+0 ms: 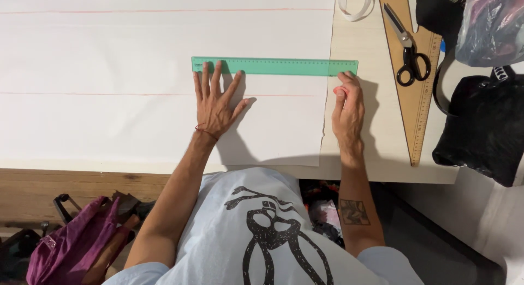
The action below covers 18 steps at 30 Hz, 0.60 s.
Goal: Marking lines on a large sheet of material with a ruler and chalk, then cutting it with scissors
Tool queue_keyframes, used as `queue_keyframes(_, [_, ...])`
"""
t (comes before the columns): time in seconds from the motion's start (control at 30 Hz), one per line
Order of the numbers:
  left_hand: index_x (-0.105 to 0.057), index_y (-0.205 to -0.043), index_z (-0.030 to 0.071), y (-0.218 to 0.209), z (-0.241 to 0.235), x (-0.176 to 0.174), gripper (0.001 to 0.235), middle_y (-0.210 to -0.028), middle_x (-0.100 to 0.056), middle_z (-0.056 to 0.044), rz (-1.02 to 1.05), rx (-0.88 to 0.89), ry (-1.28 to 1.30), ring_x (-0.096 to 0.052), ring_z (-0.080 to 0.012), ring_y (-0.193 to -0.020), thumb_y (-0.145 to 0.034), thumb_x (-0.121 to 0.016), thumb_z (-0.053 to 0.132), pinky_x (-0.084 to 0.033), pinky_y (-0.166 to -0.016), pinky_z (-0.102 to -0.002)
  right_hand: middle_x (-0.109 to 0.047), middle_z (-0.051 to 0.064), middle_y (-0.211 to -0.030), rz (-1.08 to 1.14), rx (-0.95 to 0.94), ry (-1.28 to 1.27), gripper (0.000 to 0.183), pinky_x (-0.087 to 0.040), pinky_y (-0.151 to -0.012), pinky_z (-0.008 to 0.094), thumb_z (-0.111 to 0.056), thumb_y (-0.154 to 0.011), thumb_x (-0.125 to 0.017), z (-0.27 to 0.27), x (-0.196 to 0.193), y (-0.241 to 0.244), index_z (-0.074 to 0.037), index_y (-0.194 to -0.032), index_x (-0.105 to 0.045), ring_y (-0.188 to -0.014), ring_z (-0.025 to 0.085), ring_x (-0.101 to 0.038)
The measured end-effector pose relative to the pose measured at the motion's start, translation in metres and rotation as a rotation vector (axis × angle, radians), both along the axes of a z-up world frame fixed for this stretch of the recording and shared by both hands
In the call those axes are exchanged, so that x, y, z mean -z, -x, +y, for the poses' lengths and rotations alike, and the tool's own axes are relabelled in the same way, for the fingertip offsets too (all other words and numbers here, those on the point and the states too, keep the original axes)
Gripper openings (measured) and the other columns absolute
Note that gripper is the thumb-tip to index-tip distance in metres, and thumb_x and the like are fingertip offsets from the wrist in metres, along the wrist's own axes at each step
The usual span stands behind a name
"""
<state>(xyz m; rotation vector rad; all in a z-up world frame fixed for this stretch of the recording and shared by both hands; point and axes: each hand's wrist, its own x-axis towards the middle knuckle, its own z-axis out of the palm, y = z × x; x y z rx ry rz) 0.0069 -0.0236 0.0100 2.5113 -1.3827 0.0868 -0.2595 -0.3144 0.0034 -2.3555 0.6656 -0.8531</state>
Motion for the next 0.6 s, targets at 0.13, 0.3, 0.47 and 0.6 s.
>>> queue_keyframes(0.13, [-0.057, -0.179, 0.039, -0.003, -0.009, 0.001, 0.078, -0.188, -0.039, -0.016, 0.042, 0.011, -0.032, -0.021, -0.0496, -0.176, -0.115, -0.056, 0.084, -0.009, -0.142, -0.073, -0.078, 0.017, -0.15, -0.012, 0.027, -0.011, 0.026, -0.051, -0.128, 0.053, -0.018, -0.131, -0.049, -0.007, 0.005, -0.008, 0.001, -0.131, -0.066, -0.148, 0.043, -0.07])
queue_keyframes(0.3, [-0.057, -0.18, 0.039, -0.002, -0.013, -0.001, 0.079, -0.188, -0.039, -0.014, 0.042, 0.005, -0.036, -0.022, -0.0485, -0.176, -0.115, -0.056, 0.085, -0.009, -0.141, -0.074, -0.079, 0.016, -0.149, -0.018, 0.05, -0.009, 0.03, -0.049, -0.13, 0.052, -0.022, -0.131, -0.047, -0.019, 0.026, -0.005, 0.001, -0.133, -0.066, -0.147, 0.042, -0.07])
queue_keyframes(0.47, [-0.058, -0.179, 0.04, -0.002, -0.012, 0.001, 0.076, -0.187, -0.041, -0.014, 0.029, 0.028, -0.018, -0.022, -0.0478, -0.176, -0.117, -0.057, 0.083, -0.009, -0.139, -0.076, -0.08, 0.015, -0.144, -0.038, 0.098, -0.037, 0.032, -0.046, -0.13, 0.054, -0.023, -0.131, -0.047, -0.02, 0.036, -0.001, 0.001, -0.135, -0.067, -0.143, 0.042, -0.072])
queue_keyframes(0.6, [-0.059, -0.178, 0.039, 0.0, -0.01, 0.0, 0.075, -0.185, -0.045, -0.014, 0.02, 0.044, -0.007, -0.026, -0.0474, -0.175, -0.117, -0.058, 0.082, -0.011, -0.139, -0.077, -0.079, 0.015, -0.14, -0.054, 0.114, -0.051, 0.028, -0.049, -0.128, 0.054, -0.018, -0.129, -0.049, -0.015, 0.027, -0.003, 0.001, -0.138, -0.069, -0.141, 0.042, -0.073])
